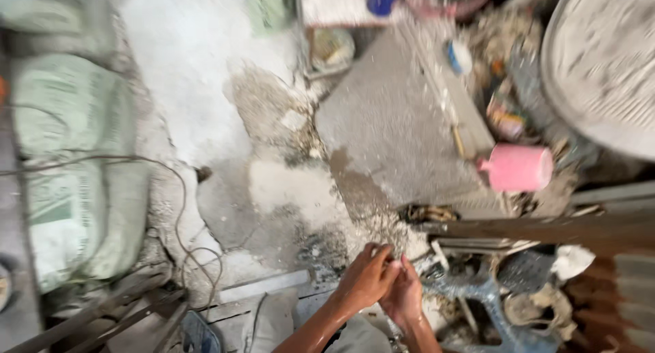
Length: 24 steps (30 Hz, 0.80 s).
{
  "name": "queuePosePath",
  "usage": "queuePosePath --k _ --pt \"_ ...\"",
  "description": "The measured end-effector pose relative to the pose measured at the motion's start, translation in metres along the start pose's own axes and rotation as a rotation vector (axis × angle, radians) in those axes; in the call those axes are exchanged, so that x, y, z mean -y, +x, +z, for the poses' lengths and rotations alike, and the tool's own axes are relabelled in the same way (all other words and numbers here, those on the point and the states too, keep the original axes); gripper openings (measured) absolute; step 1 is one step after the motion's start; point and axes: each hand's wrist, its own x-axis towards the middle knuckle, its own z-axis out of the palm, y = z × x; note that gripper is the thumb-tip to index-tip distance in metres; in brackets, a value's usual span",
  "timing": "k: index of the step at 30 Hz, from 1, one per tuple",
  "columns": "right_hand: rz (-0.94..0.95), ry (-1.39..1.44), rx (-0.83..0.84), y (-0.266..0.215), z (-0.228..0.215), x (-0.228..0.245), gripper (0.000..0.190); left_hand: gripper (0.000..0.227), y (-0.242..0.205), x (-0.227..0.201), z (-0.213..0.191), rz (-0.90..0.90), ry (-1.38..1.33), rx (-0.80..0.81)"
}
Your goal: The person washes hands, then retrieves a bundle of white fiberglass strands from a bucket. They spread the strands over a long rectangular mold on a workbench and press them into place using a small rectangular block, smoothing the surface along the mold.
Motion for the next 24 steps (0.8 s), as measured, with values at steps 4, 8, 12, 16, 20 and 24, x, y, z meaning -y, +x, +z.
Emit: queuePosePath --k 4,8,12,16,20,24 --pt "-0.092 -0.344 0.047 -0.082 0.132 0.009 0.049 0.017 -0.025 -0.077 -0.077 -0.040 0.014 -0.048" --pt "-0.061 -0.527 0.053 -0.140 0.221 0.025 0.045 0.017 -0.044 -0.147 -0.138 -0.033 0.119 -0.108" --pt "-0.107 -0.796 0.076 -0.174 0.288 0.040 0.056 0.025 -0.051 -0.204 -0.190 -0.116 0.250 -0.219" --pt "-0.108 -1.055 0.217 -0.185 0.351 0.050 0.056 0.033 -0.051 -0.238 -0.251 -0.274 0.389 -0.141" --pt "-0.011 -1.203 0.317 -0.175 0.401 0.053 0.057 0.038 -0.053 -0.250 -0.298 -0.305 0.397 -0.261" --pt "-0.167 -1.280 0.482 -0.130 0.441 0.058 0.049 0.041 -0.043 -0.220 -0.351 -0.377 0.356 -0.353"
